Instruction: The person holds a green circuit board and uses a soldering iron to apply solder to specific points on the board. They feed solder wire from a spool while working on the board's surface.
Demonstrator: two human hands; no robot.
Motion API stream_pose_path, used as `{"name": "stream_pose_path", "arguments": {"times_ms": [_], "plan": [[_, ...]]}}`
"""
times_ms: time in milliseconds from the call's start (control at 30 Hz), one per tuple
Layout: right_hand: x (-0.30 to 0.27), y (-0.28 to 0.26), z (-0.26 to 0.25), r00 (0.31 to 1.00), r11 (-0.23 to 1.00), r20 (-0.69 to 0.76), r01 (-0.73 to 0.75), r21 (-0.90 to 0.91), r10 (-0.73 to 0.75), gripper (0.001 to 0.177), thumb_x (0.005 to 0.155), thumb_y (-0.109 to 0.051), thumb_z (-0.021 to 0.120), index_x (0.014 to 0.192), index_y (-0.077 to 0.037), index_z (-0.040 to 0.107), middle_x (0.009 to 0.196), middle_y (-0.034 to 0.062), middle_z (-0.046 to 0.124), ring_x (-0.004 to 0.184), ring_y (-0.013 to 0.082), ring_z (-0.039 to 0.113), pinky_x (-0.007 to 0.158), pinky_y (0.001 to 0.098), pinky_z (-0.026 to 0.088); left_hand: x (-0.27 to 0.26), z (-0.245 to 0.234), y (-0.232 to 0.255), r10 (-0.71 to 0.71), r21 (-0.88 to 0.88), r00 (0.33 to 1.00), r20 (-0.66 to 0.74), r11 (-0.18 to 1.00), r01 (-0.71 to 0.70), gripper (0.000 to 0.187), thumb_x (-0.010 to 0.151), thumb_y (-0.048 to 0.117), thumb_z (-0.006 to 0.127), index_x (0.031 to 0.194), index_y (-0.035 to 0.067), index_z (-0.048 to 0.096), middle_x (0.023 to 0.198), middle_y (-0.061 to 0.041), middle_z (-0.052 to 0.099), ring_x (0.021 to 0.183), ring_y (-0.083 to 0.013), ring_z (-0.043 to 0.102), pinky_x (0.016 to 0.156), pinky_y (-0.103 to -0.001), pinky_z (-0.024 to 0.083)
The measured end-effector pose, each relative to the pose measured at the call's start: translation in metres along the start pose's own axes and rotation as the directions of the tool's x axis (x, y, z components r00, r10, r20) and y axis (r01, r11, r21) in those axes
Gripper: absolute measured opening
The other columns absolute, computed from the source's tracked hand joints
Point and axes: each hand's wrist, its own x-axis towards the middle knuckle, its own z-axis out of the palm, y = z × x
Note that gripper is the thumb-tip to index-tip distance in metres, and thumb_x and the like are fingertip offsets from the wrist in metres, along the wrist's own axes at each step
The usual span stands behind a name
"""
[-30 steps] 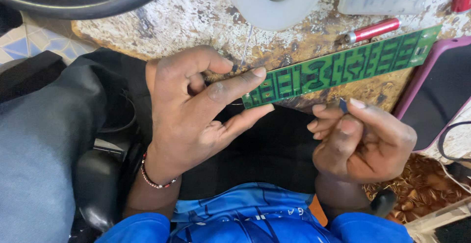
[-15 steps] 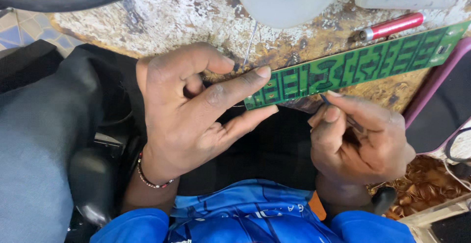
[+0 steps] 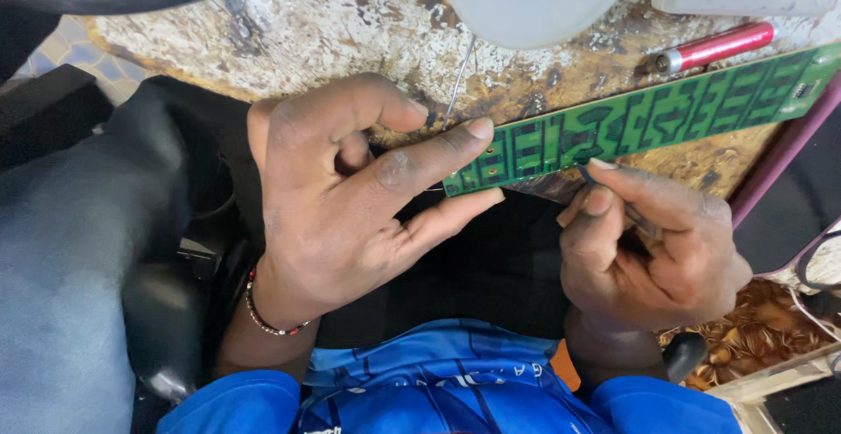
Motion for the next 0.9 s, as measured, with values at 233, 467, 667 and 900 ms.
{"name": "stream_pose_path", "arguments": {"times_ms": [233, 467, 667, 900], "plan": [[0.000, 0.002, 0.002, 0.999, 0.998, -0.020, 0.036, 0.045, -0.035, 0.017, 0.110, -0.002, 0.062, 0.107, 0.013, 0.070, 0.083, 0.0242, 0.070, 0.066, 0.0287, 0.074, 0.062, 0.0343, 0.054, -0.001, 0.001, 0.001, -0.027, -0.044, 1.000, 0.010, 0.999, 0.027, 0.053, 0.094, 0.041, 0.110, 0.126, 0.016, 0.076, 0.112, -0.011, 0.054, 0.056, -0.0134, 0.030, 0.059, -0.030, 0.046], [0.002, 0.008, 0.003, 0.995, 0.989, -0.020, 0.103, 0.108, -0.102, 0.019, 0.109, -0.002, 0.061, 0.106, 0.016, 0.067, 0.082, 0.0272, 0.069, 0.064, 0.0310, 0.073, 0.057, 0.0364, 0.055, -0.002, 0.002, -0.001, -0.009, -0.053, 1.000, 0.030, 0.999, 0.010, 0.054, 0.099, 0.040, 0.107, 0.131, 0.016, 0.070, 0.112, -0.012, 0.055, 0.058, -0.0170, 0.027, 0.061, -0.034, 0.042], [0.001, 0.006, 0.003, 0.998, 0.994, -0.019, 0.064, 0.090, -0.062, 0.017, 0.108, 0.002, 0.062, 0.105, 0.016, 0.070, 0.077, 0.0258, 0.069, 0.064, 0.0300, 0.072, 0.059, 0.0356, 0.054, 0.002, 0.000, -0.001, 0.016, -0.027, 1.000, -0.009, 0.999, -0.016, 0.051, 0.096, 0.046, 0.105, 0.125, 0.016, 0.075, 0.109, -0.011, 0.056, 0.058, -0.0157, 0.032, 0.060, -0.031, 0.041], [-0.004, 0.013, 0.005, 0.995, 0.996, -0.051, 0.087, -0.022, -0.088, 0.020, 0.109, -0.004, 0.064, 0.104, 0.012, 0.075, 0.085, 0.0224, 0.074, 0.065, 0.0276, 0.072, 0.060, 0.0348, 0.051, 0.002, -0.001, 0.002, -0.029, -0.035, 1.000, 0.000, 0.999, 0.029, 0.046, 0.095, 0.046, 0.102, 0.122, 0.017, 0.078, 0.108, -0.009, 0.057, 0.057, -0.0152, 0.033, 0.059, -0.031, 0.040]]}}
